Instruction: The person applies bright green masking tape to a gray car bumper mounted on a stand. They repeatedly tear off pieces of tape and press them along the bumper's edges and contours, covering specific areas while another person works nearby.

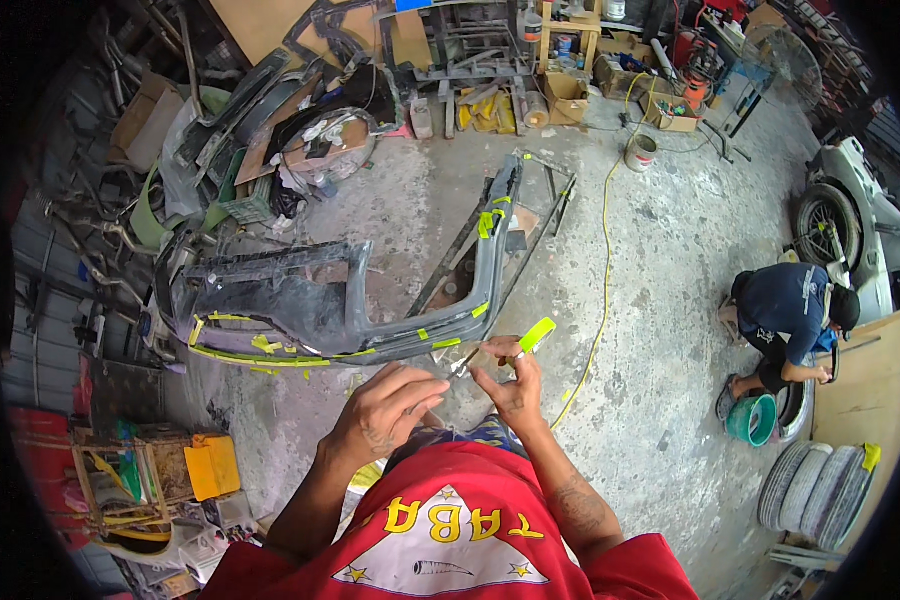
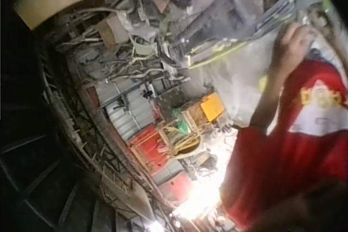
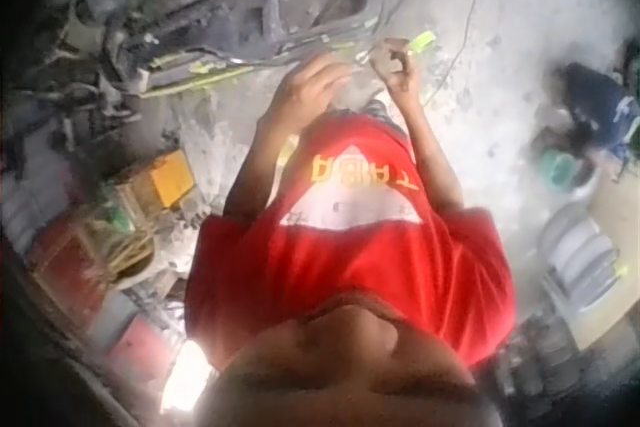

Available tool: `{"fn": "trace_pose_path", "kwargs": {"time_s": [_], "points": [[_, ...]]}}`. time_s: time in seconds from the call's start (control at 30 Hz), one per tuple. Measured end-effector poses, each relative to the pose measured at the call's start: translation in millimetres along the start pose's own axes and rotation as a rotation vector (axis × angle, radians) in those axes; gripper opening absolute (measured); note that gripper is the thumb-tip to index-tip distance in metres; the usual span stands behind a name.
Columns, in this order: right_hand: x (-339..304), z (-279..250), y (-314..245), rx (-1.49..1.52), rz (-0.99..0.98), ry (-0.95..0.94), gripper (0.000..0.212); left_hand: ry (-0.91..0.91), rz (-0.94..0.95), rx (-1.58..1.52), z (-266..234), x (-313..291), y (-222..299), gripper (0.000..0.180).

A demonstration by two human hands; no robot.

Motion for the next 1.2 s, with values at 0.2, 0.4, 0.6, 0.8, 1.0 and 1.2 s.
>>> {"fn": "trace_pose_path", "kwargs": {"time_s": [0.2, 0.4, 0.6, 0.8, 1.0, 1.2], "points": [[6.4, -0.7, -13.8, 0.108, -0.012, -0.004, 0.041, 0.011, 0.049, 0.029, -14.1, -3.8, 12.6, 0.029], [10.4, -3.7, -36.0, 0.020, -0.064, -0.014, 0.039, 0.035, 0.070, 0.045, -22.7, -6.8, 25.9, 0.030], [10.5, -6.4, -45.1, -0.050, -0.079, -0.021, 0.042, -0.026, 0.103, 0.113, -19.8, -7.7, 34.0, 0.032], [7.9, -5.6, -50.4, -0.090, -0.119, -0.043, 0.042, -0.027, 0.108, 0.086, -22.0, -9.5, 32.7, 0.030], [3.3, -2.4, -50.8, -0.070, -0.118, -0.053, 0.043, 0.003, 0.059, 0.059, -22.4, -16.7, 28.1, 0.027], [0.5, -1.6, -47.1, -0.028, -0.076, -0.037, 0.042, 0.009, 0.039, 0.035, -23.2, -20.6, 30.8, 0.025]]}}
Point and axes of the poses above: each hand's wrist, its own x-axis towards the middle knuckle, its own z-axis out of the palm, y = z × x, the point moved 7 cm from there along x, towards the middle knuckle, and after that the axes turned 4 degrees about -z, right-handed, at the moved point
